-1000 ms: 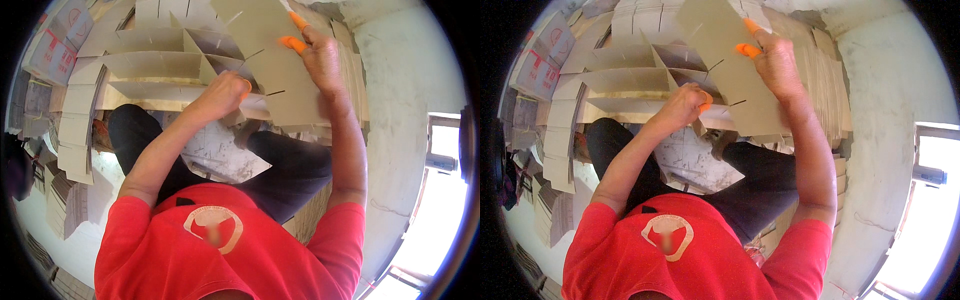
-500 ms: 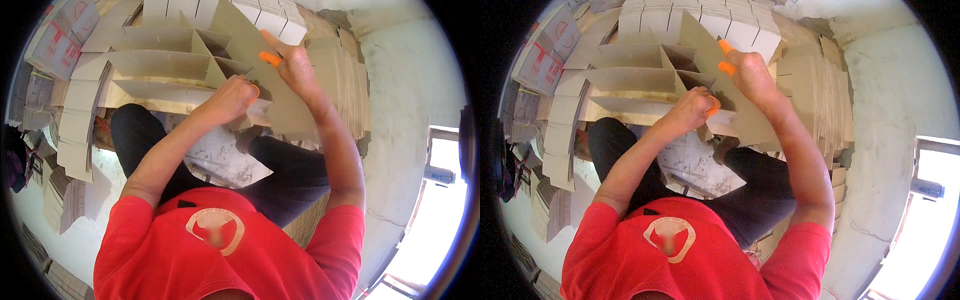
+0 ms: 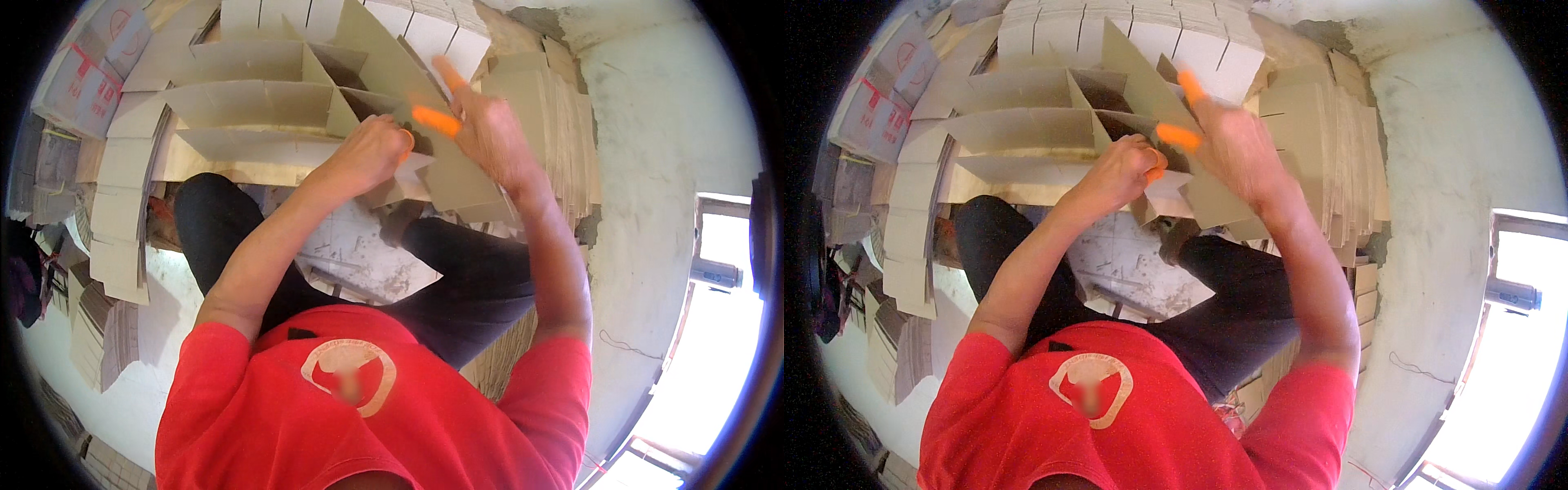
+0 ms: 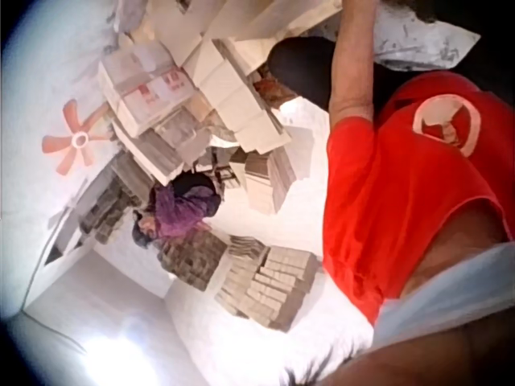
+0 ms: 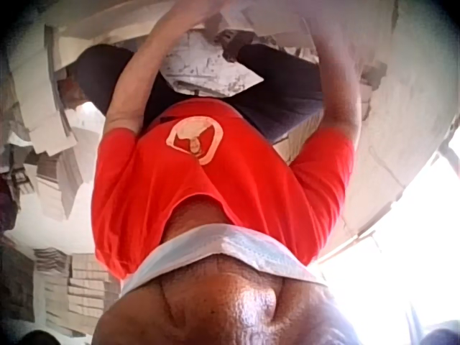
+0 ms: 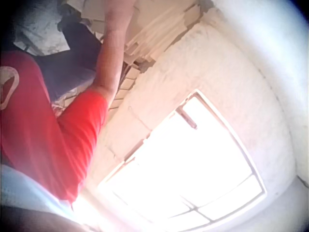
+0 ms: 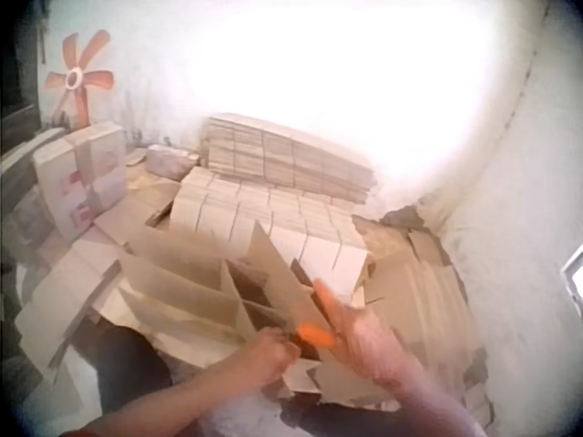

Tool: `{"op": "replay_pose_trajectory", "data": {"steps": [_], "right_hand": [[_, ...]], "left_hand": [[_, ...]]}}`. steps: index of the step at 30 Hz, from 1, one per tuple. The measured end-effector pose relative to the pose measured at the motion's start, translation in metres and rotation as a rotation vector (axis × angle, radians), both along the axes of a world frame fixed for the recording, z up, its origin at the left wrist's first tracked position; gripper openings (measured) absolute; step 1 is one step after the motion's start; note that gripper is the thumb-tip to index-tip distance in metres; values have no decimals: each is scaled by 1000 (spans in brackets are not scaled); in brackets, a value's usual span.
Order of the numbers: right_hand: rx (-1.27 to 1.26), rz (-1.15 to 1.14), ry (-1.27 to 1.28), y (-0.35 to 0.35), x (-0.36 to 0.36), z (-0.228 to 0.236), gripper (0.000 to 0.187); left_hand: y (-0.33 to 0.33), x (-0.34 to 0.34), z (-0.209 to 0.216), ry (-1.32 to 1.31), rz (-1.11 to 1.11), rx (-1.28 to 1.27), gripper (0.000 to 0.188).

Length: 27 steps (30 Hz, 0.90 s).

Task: The person sits on the floor and repeatedly folds pre-cut cardboard sheets into multi-compartment dividers. They insert each folded divider into a larger cardboard structure, stacking them in rows. The process is repeated continuously with new sheets from a nearby stack.

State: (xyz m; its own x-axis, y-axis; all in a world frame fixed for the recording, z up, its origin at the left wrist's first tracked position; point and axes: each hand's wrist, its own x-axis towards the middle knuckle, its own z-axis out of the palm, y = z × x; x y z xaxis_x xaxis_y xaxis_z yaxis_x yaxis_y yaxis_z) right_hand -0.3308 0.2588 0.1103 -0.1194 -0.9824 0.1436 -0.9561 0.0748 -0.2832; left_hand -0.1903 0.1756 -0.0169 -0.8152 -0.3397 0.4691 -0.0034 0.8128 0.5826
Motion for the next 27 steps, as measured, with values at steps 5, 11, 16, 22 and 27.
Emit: {"op": "replay_pose_trajectory", "data": {"steps": [5, 11, 16, 22, 27], "right_hand": [[26, 132, 91, 48, -5, -23, 62], [163, 159, 225, 35, -7, -61, 67], [443, 207, 113, 11, -13, -34, 54], [-42, -424, -162, 51, -103, -54, 39], [129, -973, 383, 114, -157, -94, 58]], "left_hand": [[3, 4, 3, -8, -12, -5, 8], [5, 2, 7, -79, -23, 41, 9], [-2, 2, 4, -69, 8, 26, 10], [0, 1, 27, -97, 15, 20, 33], [15, -9, 45, 8, -27, -219, 60]]}}
